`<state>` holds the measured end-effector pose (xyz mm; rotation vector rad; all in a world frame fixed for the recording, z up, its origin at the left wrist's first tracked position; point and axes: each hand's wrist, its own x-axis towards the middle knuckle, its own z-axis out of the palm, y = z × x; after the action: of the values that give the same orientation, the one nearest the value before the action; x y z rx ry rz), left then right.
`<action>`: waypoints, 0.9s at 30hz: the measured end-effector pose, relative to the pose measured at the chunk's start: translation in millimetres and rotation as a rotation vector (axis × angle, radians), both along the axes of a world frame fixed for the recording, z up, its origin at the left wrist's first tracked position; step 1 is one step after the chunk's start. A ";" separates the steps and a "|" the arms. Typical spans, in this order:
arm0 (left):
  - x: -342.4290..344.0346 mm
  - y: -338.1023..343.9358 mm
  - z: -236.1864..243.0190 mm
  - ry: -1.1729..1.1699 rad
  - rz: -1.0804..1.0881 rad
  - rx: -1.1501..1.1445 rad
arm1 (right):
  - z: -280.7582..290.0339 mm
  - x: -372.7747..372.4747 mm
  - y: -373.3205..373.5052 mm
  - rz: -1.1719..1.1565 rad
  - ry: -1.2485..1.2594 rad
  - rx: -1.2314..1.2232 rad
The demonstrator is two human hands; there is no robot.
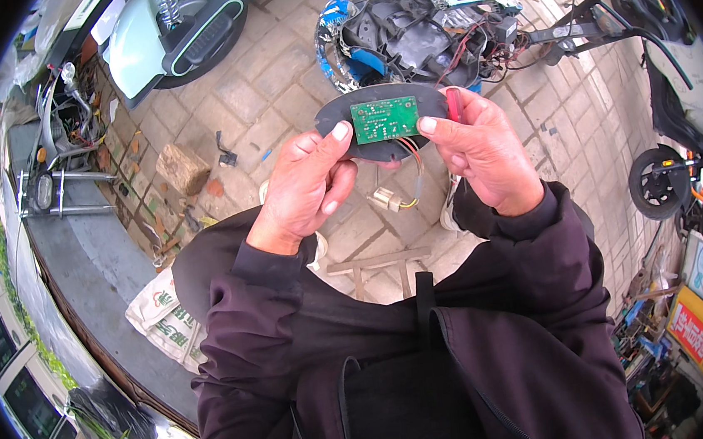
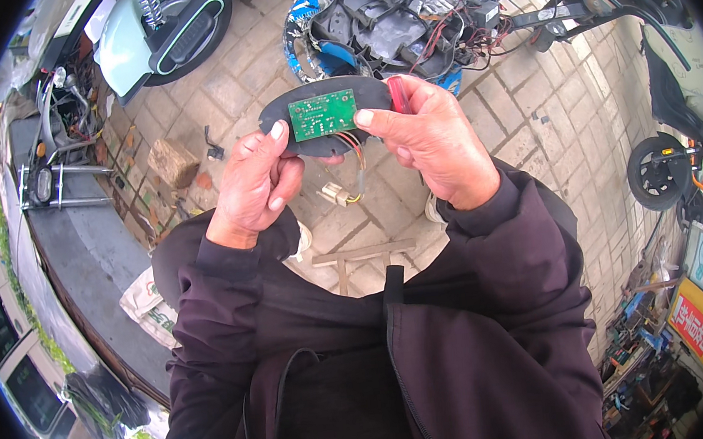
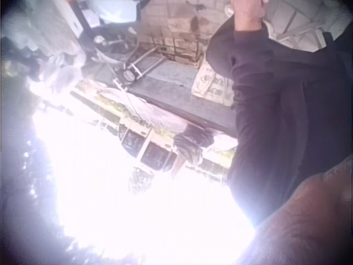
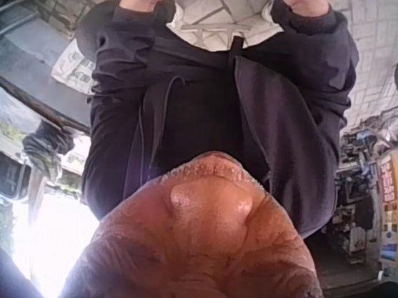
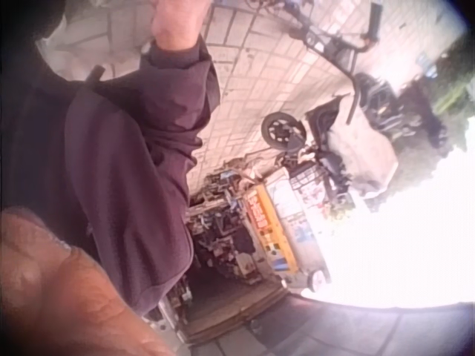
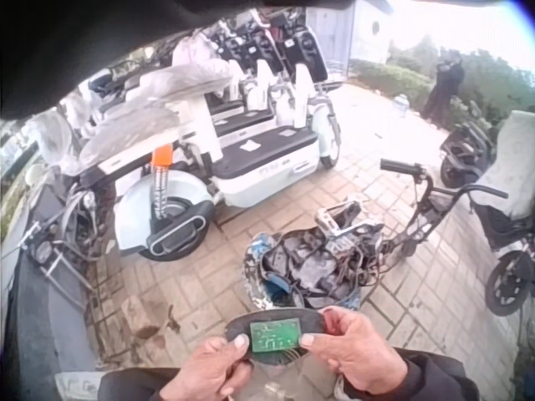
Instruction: The person holds a small electronic component with a green circuit board and uses a screwdriver to adjust or tighten connections on the board. They repeatedly probe and manipulate the component while seated.
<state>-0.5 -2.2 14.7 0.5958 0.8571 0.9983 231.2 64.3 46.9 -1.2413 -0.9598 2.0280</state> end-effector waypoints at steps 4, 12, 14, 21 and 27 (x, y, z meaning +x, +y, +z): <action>0.1 0.0 2.2 0.015 0.009 -0.009 | -6.0 2.2 -0.2 -0.035 0.056 -0.040; 1.9 0.3 2.5 -0.181 0.108 -0.043 | -9.3 2.0 0.5 -0.062 0.067 -0.011; -2.6 1.5 -1.1 -0.209 0.122 -0.111 | -12.3 5.1 0.9 -0.063 0.123 0.012; -47.6 -44.9 27.9 -0.388 0.543 -0.208 | -16.2 20.2 1.8 -0.209 0.200 -0.011; -137.2 -218.5 76.1 -0.349 1.033 0.088 | -23.2 30.9 24.8 -0.047 0.164 0.081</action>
<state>-137.7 -220.7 90.8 -0.0102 0.7966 2.0105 262.1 89.1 23.7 -1.0278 -0.9170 1.9992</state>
